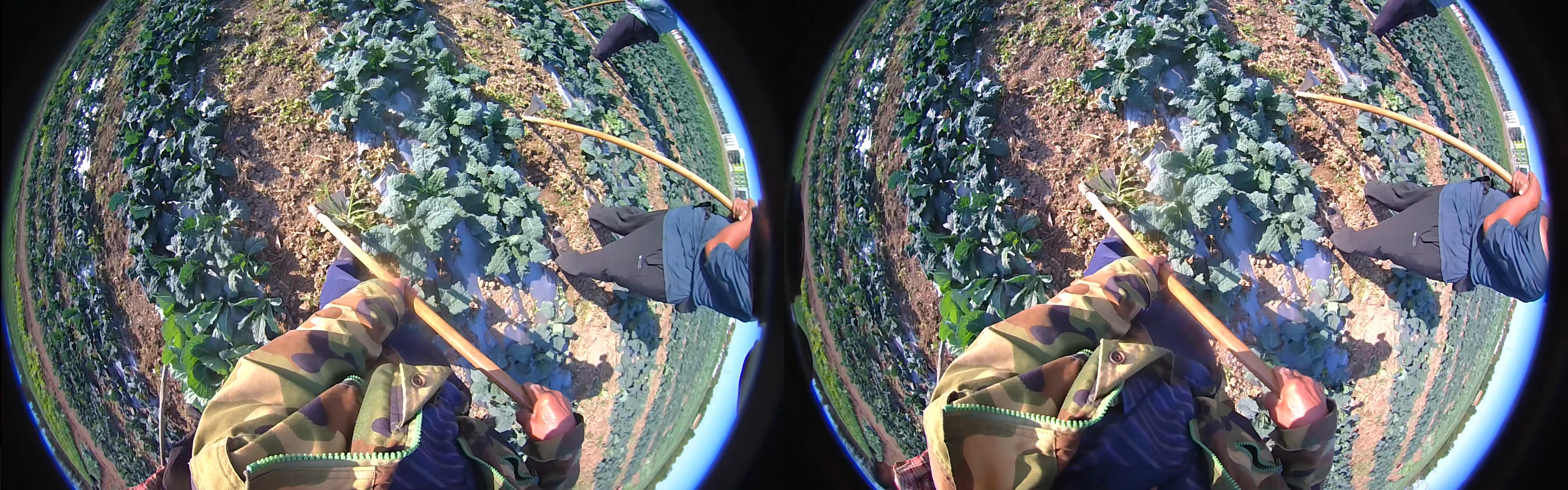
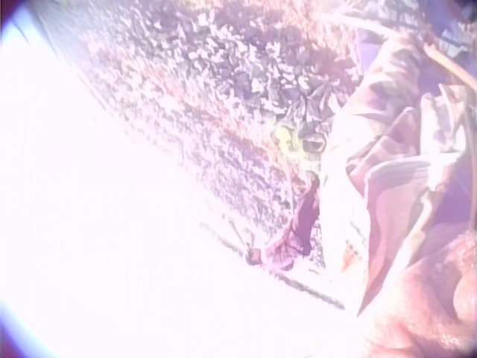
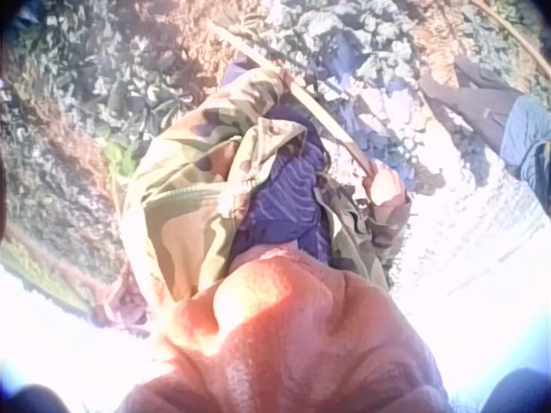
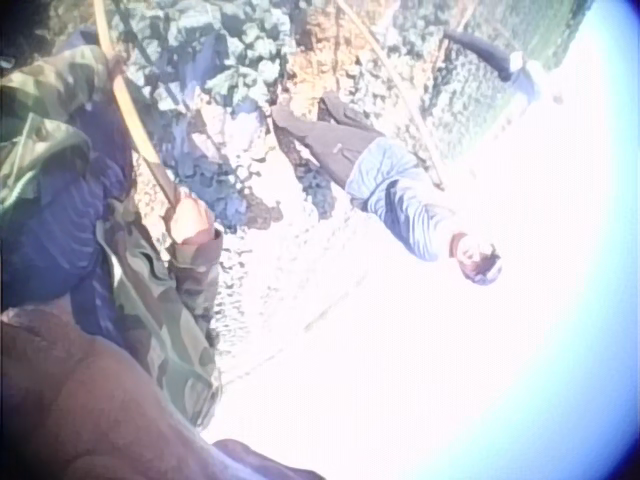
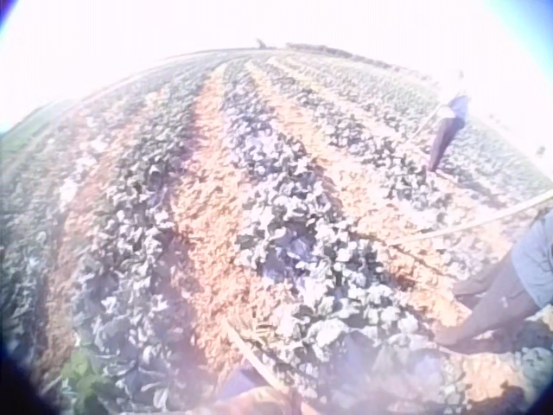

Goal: The person uses a long-handled hoe to loosen soil and remove weeds between rows of leafy green crops. The person walks forward along the row, repeatedly striking the ground with the hoe while two other workers perform the same task in adjacent rows.

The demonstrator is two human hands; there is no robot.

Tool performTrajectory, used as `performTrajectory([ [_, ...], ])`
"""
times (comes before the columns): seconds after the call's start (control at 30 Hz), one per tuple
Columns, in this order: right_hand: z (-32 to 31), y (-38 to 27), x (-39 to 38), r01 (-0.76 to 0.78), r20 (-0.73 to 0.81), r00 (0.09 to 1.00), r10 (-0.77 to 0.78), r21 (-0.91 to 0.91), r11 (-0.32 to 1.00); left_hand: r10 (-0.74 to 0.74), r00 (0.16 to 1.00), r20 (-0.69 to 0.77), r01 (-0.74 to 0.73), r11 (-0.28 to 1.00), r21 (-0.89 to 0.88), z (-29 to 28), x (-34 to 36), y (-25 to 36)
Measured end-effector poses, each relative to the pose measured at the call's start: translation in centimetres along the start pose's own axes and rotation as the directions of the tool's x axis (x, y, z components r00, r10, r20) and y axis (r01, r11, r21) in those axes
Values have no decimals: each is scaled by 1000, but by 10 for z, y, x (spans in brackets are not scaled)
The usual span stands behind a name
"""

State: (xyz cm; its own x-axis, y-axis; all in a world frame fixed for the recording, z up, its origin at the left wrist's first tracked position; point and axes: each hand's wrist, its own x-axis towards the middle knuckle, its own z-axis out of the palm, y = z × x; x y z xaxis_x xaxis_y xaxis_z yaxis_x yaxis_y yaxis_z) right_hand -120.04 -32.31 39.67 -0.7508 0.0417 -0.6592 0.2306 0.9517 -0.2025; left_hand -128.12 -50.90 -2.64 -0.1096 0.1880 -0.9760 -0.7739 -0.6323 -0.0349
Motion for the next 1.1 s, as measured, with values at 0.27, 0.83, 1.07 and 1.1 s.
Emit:
performTrajectory([
  [0.27,28,42,1,-154,90,987,132,314,937,51,996,-76,-54,998,-38,-6,-16,-5],
  [0.83,88,33,35,-13,-345,937,50,108,994,73,960,271,-73,997,-12,120,-52,-3],
  [1.07,100,24,68,-73,-213,973,89,80,994,56,967,247,-62,998,14,104,-56,-10],
  [1.1,89,28,59,-68,-155,984,86,117,991,57,970,236,-60,998,7,102,-58,-9],
])
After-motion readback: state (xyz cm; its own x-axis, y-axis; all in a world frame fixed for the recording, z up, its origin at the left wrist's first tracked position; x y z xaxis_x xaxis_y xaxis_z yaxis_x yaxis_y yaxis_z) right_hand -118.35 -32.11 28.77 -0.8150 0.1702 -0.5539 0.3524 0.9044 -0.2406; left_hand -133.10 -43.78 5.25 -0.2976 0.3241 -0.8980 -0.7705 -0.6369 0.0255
